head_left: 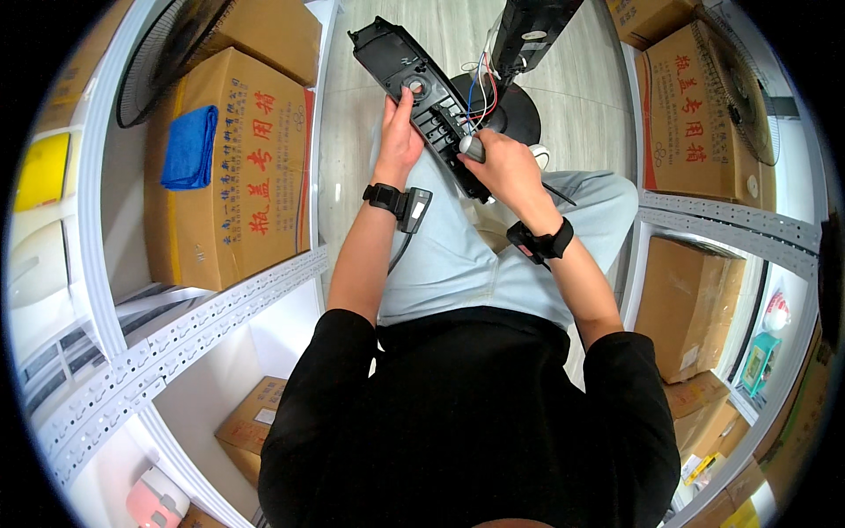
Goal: The person disassembles a standing fan base using a screwdriver, removes the control panel, and manipulates internal wiring and components. They then reassemble the control panel and secure it back into the base.
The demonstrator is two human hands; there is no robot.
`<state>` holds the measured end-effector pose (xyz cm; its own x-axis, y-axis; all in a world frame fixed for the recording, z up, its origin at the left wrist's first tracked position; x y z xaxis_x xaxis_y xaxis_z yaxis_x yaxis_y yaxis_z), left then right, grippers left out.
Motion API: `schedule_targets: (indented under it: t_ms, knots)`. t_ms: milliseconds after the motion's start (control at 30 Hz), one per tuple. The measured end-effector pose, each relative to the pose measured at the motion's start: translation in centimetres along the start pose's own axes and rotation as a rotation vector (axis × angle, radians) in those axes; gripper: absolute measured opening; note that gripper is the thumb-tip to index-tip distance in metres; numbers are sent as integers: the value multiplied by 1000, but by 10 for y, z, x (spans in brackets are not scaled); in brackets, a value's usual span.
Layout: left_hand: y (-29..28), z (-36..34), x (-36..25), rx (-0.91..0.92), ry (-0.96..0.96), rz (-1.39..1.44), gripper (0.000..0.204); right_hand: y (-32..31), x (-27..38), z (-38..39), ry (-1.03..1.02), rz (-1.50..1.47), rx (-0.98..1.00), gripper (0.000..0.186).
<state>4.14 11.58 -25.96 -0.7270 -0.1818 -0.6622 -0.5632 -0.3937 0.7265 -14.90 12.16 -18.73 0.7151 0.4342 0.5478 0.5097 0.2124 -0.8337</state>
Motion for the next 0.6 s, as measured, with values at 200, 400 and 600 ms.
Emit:
schedule_targets:
  t_ms: [200,400,600]
  knots:
    - [3,3,-1,-9,8,-29,27,8,-3,-3,32,-10,-43,31]
    - [3,1,2,-27,52,-90,27,6,-2,-1,1,3,-65,29]
    - [-2,0,2,9,4,-59,30,-27,-16,-10,85,-296,-90,34]
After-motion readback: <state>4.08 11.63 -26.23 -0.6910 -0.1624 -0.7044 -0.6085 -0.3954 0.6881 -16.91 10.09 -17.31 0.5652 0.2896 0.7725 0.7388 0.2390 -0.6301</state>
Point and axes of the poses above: each hand's wrist, its own z-axis away from the middle knuckle, its own y-axis out of the palm, x = y × z, the point moved 3 cm from there along -z, towards the middle knuckle, and after that the axes turned 6 degrees about -x, right-handed, at the moved point
